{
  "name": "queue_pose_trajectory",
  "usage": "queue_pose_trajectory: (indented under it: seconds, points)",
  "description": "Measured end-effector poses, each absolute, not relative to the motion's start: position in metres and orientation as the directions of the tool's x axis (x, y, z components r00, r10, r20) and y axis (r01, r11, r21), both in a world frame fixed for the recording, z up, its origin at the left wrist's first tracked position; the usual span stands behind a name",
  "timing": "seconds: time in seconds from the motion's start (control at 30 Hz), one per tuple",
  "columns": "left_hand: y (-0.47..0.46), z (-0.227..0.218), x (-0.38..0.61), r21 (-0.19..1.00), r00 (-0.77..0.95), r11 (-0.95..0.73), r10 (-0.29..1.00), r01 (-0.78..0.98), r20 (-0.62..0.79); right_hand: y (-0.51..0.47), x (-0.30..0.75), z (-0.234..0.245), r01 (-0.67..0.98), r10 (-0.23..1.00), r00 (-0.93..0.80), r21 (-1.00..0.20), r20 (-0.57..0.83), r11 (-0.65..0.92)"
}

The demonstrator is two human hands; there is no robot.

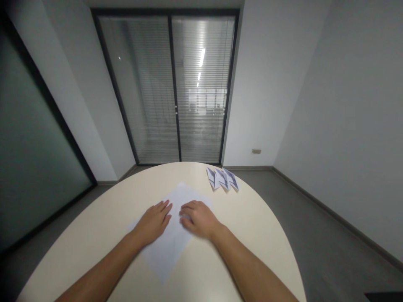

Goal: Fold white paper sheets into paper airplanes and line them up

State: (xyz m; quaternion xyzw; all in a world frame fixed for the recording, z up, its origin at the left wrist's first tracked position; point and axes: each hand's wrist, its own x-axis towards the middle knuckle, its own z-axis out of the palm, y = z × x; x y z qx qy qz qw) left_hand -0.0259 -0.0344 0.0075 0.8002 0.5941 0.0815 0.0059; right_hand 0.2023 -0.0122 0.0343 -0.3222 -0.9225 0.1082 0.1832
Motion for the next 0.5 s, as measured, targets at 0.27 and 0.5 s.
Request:
queue_pose_trajectory:
  seconds: [0.27,0.5]
  points:
    - [-0.028,0.011,-0.027,-0.018,0.099,-0.098,0.971,0.995,0.217,-0.017,0.197,0.026,0.412,0.497,-0.848,-0.361,0.184,0.836]
    - [-0.023,0.003,-0.028,0.089,0.076,-0.100,0.967,0.991,0.244,-0.015,0.197,0.024,0.444,0.511,-0.859,-0.444,0.035,0.778]
